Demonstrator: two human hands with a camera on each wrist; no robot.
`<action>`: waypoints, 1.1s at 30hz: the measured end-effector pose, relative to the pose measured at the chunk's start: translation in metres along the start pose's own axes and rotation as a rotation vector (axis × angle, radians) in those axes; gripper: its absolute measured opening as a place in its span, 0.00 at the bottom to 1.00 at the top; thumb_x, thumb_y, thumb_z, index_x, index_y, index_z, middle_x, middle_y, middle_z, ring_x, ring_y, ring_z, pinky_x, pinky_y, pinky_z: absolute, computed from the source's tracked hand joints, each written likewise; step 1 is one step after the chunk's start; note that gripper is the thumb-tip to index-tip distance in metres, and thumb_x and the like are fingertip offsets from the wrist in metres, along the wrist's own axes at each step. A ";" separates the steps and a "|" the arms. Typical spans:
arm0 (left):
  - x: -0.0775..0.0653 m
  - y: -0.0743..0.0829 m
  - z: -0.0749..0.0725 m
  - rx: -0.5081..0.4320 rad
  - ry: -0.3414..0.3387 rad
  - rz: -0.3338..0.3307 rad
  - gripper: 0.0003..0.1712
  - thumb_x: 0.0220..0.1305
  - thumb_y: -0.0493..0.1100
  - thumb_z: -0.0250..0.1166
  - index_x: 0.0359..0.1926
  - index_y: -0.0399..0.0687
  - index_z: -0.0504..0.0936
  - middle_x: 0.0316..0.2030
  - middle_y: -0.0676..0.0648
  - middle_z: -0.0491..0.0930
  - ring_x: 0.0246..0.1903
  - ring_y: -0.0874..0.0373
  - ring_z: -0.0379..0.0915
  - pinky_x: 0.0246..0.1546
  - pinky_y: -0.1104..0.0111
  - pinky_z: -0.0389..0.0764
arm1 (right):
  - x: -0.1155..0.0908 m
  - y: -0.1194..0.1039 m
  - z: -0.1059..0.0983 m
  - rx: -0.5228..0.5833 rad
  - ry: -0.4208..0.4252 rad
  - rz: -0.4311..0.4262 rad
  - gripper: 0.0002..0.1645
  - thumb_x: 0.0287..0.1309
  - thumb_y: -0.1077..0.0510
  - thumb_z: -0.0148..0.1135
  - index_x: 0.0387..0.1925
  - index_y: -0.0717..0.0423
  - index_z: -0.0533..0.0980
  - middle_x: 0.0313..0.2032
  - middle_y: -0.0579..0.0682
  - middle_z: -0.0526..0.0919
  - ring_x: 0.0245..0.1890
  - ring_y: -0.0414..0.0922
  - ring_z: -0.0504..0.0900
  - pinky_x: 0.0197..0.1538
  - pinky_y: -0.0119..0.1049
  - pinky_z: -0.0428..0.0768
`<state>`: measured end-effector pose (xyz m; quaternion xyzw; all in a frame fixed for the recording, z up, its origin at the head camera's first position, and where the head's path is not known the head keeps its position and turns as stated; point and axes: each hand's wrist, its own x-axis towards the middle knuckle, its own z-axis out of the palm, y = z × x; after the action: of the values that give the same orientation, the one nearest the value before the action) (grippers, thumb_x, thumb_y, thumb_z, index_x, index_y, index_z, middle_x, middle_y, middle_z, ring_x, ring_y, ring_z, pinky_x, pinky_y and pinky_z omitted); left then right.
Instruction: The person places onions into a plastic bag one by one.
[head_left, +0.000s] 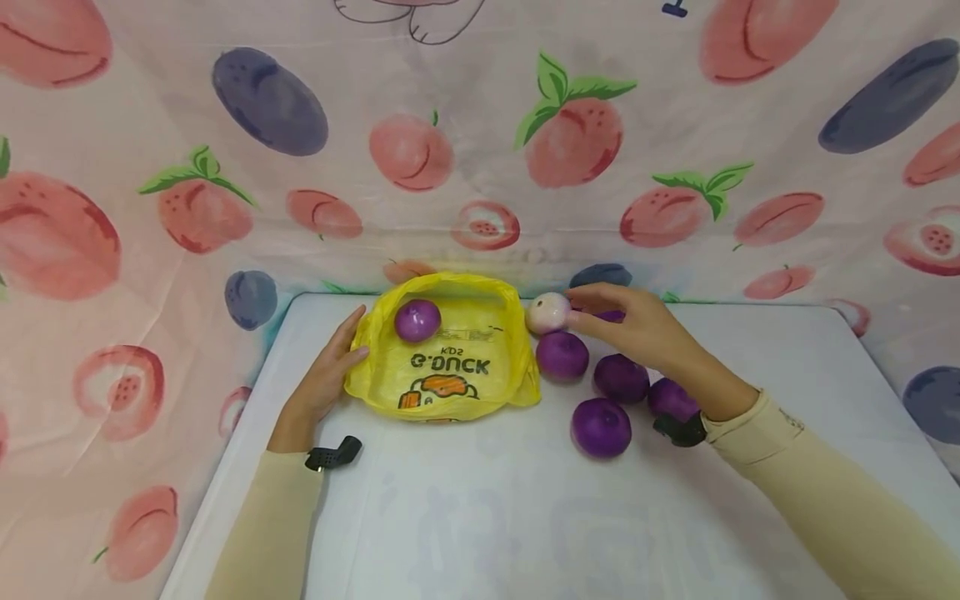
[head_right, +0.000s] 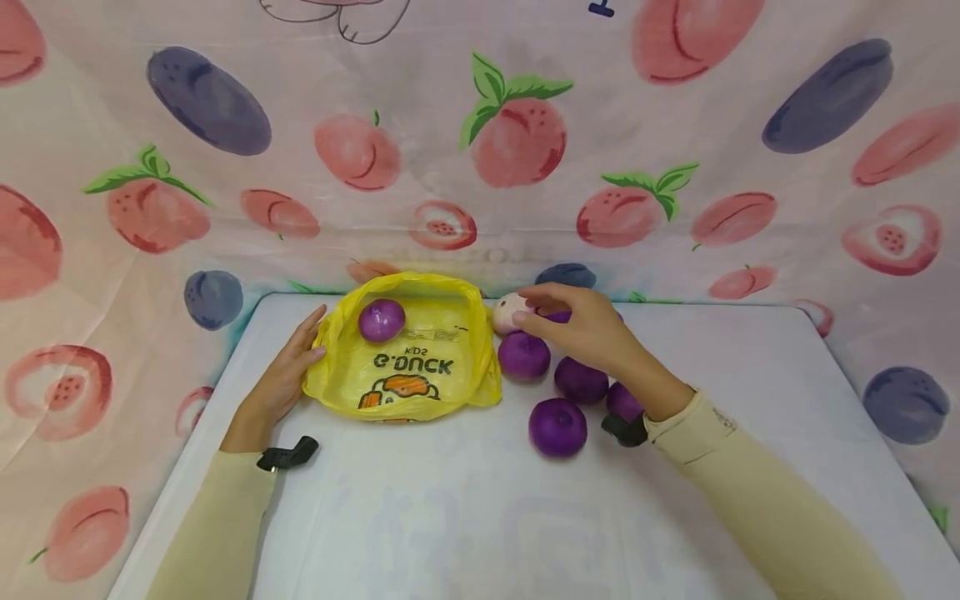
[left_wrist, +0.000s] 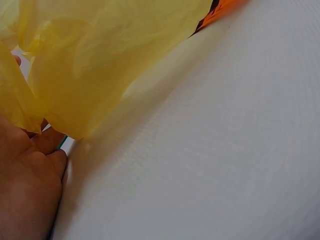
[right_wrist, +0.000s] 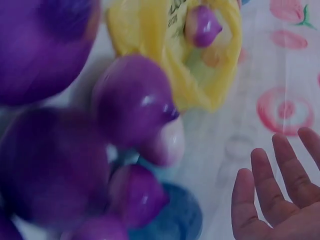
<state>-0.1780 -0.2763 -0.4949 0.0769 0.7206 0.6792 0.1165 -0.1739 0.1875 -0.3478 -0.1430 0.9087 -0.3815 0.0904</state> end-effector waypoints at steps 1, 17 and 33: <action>0.000 0.000 0.000 0.003 0.003 -0.004 0.42 0.78 0.46 0.54 0.83 0.60 0.42 0.83 0.54 0.38 0.82 0.51 0.35 0.76 0.70 0.57 | -0.003 0.003 -0.004 -0.004 0.010 0.003 0.35 0.63 0.31 0.63 0.67 0.39 0.75 0.60 0.45 0.83 0.61 0.47 0.79 0.63 0.54 0.78; 0.000 0.001 0.000 0.017 0.003 -0.001 0.41 0.78 0.45 0.54 0.83 0.62 0.44 0.83 0.54 0.38 0.82 0.52 0.34 0.78 0.66 0.53 | -0.038 0.067 -0.050 -0.089 0.115 0.025 0.26 0.69 0.40 0.62 0.66 0.38 0.76 0.62 0.43 0.82 0.56 0.30 0.75 0.51 0.16 0.71; -0.001 0.002 0.001 0.016 0.014 0.006 0.42 0.78 0.45 0.54 0.83 0.60 0.43 0.83 0.55 0.39 0.82 0.53 0.34 0.80 0.53 0.45 | -0.067 0.137 -0.057 -0.182 0.062 0.096 0.28 0.69 0.40 0.61 0.66 0.45 0.76 0.59 0.50 0.84 0.52 0.25 0.74 0.48 0.15 0.72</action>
<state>-0.1768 -0.2752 -0.4932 0.0754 0.7264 0.6744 0.1087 -0.1519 0.3387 -0.4030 -0.0951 0.9478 -0.2968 0.0673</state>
